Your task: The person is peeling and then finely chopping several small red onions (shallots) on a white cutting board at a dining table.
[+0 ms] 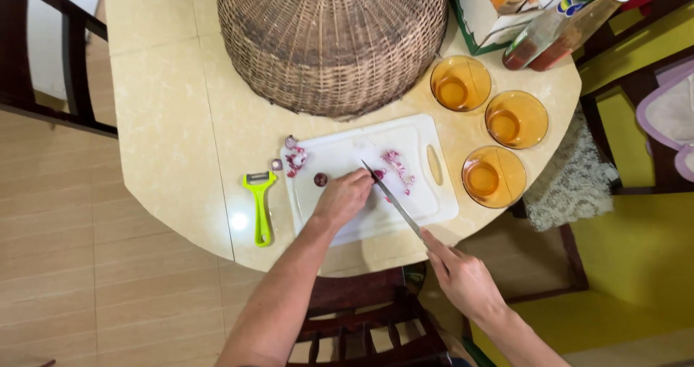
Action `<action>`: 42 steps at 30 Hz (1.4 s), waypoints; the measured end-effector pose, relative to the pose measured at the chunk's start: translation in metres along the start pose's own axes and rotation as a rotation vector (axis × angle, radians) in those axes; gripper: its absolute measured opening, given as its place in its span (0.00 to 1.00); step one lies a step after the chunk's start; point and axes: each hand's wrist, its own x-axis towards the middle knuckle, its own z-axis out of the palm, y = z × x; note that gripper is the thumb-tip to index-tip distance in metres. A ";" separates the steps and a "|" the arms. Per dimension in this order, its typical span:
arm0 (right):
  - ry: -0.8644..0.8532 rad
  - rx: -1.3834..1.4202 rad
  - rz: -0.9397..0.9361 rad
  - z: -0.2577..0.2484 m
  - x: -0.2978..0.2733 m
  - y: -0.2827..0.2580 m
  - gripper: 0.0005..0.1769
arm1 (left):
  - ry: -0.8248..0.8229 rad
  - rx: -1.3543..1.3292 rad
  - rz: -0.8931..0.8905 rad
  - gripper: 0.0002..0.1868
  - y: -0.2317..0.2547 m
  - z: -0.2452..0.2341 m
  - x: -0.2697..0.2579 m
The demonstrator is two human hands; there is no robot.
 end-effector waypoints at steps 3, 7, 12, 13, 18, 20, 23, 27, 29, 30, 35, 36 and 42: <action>-0.044 -0.036 0.056 0.002 0.000 0.003 0.29 | -0.006 0.010 0.007 0.04 0.002 0.003 0.000; 0.029 0.001 -0.019 0.010 -0.015 0.013 0.28 | 0.001 -0.004 0.027 0.04 0.000 -0.002 0.001; 0.063 0.094 0.046 0.000 -0.037 0.022 0.28 | -0.211 -0.064 -0.133 0.06 0.017 -0.037 0.020; 0.064 0.094 0.045 -0.004 -0.040 0.023 0.28 | -0.210 -0.063 -0.132 0.06 0.016 -0.039 0.024; 0.107 0.116 0.229 -0.018 -0.050 0.027 0.28 | -0.336 -0.092 0.096 0.21 0.001 -0.033 0.038; 0.097 0.115 0.246 -0.018 -0.051 0.028 0.28 | -0.364 -0.090 0.163 0.22 -0.009 -0.021 0.039; 0.093 0.122 0.245 -0.017 -0.049 0.031 0.28 | -0.428 -0.052 0.204 0.20 -0.014 -0.014 0.041; 0.103 0.147 0.204 -0.014 -0.048 0.033 0.28 | -0.440 0.069 -0.067 0.13 0.009 -0.021 0.031; 0.098 0.161 0.193 -0.013 -0.045 0.031 0.28 | -0.391 0.116 -0.250 0.12 0.030 -0.010 0.021; 0.094 0.170 0.185 -0.012 -0.044 0.030 0.28 | -0.338 0.158 -0.431 0.12 0.041 -0.005 0.016; 0.048 0.238 0.210 -0.011 -0.037 0.024 0.28 | -0.185 0.059 -0.650 0.19 0.059 -0.027 0.022; 0.046 0.262 0.203 -0.010 -0.038 0.028 0.28 | -0.131 -0.007 -0.591 0.21 0.057 -0.031 0.020; -0.127 0.270 0.409 -0.019 -0.038 0.010 0.30 | -0.271 -0.021 -0.228 0.16 0.027 -0.036 0.006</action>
